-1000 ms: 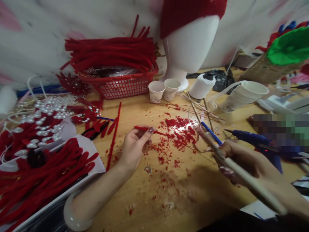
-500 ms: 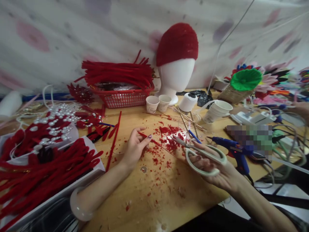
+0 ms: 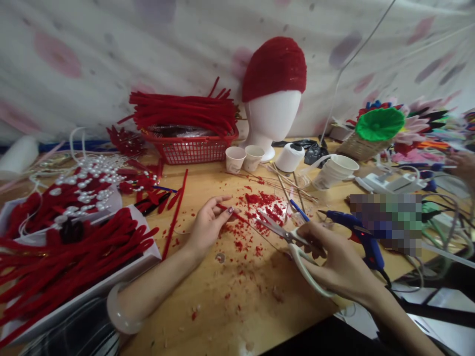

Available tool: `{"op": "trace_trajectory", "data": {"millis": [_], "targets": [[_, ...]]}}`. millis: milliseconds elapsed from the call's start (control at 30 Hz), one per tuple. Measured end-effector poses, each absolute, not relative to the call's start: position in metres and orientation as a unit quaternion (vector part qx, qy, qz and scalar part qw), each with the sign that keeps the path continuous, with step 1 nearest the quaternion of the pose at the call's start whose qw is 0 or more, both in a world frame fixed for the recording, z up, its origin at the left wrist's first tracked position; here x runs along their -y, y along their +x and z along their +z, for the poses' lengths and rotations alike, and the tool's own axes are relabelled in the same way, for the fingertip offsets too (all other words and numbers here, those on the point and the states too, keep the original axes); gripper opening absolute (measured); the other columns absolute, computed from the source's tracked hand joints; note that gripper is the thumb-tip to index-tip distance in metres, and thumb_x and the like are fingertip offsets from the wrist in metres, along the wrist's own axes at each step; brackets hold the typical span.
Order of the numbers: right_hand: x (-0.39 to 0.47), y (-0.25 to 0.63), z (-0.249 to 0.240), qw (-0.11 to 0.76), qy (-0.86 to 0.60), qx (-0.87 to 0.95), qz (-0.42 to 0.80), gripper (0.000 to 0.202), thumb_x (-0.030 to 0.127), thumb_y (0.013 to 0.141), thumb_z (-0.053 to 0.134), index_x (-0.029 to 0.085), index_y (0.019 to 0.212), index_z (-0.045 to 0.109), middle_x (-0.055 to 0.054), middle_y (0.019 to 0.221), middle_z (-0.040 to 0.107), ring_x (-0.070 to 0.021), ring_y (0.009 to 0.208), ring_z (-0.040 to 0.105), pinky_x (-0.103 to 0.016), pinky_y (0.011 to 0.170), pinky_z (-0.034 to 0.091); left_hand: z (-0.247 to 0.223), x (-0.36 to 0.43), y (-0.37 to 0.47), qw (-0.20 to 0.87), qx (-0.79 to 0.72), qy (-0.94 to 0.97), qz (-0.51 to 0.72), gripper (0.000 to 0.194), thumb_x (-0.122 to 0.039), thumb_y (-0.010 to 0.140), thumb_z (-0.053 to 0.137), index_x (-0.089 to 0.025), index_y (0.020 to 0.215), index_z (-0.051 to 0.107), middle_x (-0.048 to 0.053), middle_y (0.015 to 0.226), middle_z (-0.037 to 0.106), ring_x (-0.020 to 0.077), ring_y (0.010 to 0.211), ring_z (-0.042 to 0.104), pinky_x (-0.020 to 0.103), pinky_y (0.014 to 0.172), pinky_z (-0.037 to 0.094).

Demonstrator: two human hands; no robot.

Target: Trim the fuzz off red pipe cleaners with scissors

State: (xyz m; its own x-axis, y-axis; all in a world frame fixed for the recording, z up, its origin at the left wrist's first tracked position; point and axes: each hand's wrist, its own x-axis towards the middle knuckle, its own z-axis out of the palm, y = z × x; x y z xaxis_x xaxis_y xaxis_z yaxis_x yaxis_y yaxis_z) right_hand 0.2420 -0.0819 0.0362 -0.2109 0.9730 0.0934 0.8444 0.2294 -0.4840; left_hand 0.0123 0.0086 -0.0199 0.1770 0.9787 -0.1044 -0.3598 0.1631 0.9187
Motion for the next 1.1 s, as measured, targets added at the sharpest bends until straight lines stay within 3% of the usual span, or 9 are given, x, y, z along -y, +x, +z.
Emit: {"op": "trace_trajectory", "data": {"millis": [133,300,533,700,1100], "targets": [[0.075,0.249,0.029,0.152,-0.581,0.790,0.123,0.018,0.037,0.083,0.056,0.021,0.081,0.048,0.001,0.069,0.056,-0.0116,0.059,0.048,-0.025,0.054,0.036,-0.019,-0.008,0.012,0.675,-0.384,0.368,0.512,0.048,-0.019,0.071,0.072,-0.016,0.114,0.050,0.003,0.078,0.073,0.0139,0.076,0.067,0.028,0.079,0.048],[0.072,0.252,0.027,0.131,-0.574,0.804,0.079,0.020,0.040,0.082,0.056,0.022,0.082,0.048,0.000,0.070,0.059,-0.0137,0.061,0.053,-0.025,0.056,0.035,-0.016,-0.008,0.012,0.692,-0.380,0.359,0.498,0.040,-0.014,0.072,0.070,-0.017,0.107,0.052,0.003,0.077,0.074,0.0151,0.078,0.067,0.031,0.083,0.046],[0.071,0.249,0.022,0.103,-0.585,0.802,0.059,0.018,0.039,0.082,0.054,0.022,0.082,0.048,-0.002,0.071,0.060,-0.0150,0.062,0.053,-0.025,0.055,0.034,-0.019,-0.010,0.011,0.673,-0.385,0.387,0.499,0.034,-0.009,0.067,0.071,-0.015,0.099,0.060,0.003,0.082,0.070,0.0135,0.081,0.062,0.027,0.080,0.044],[0.070,0.248,0.015,0.075,-0.587,0.804,0.062,0.019,0.040,0.081,0.053,0.021,0.084,0.048,-0.003,0.072,0.059,-0.0156,0.062,0.053,-0.026,0.055,0.034,-0.020,-0.011,0.012,0.670,-0.389,0.375,0.509,0.034,-0.008,0.063,0.072,-0.014,0.096,0.065,-0.002,0.076,0.063,0.0092,0.072,0.056,0.022,0.073,0.044],[0.067,0.242,0.004,0.077,-0.569,0.819,0.000,0.019,0.039,0.081,0.052,0.021,0.086,0.049,-0.003,0.069,0.058,-0.0164,0.061,0.053,-0.027,0.056,0.034,-0.020,-0.011,0.010,0.680,-0.389,0.390,0.485,0.033,-0.013,0.063,0.075,-0.016,0.094,0.067,-0.001,0.078,0.064,0.0093,0.073,0.058,0.021,0.071,0.044]]}}
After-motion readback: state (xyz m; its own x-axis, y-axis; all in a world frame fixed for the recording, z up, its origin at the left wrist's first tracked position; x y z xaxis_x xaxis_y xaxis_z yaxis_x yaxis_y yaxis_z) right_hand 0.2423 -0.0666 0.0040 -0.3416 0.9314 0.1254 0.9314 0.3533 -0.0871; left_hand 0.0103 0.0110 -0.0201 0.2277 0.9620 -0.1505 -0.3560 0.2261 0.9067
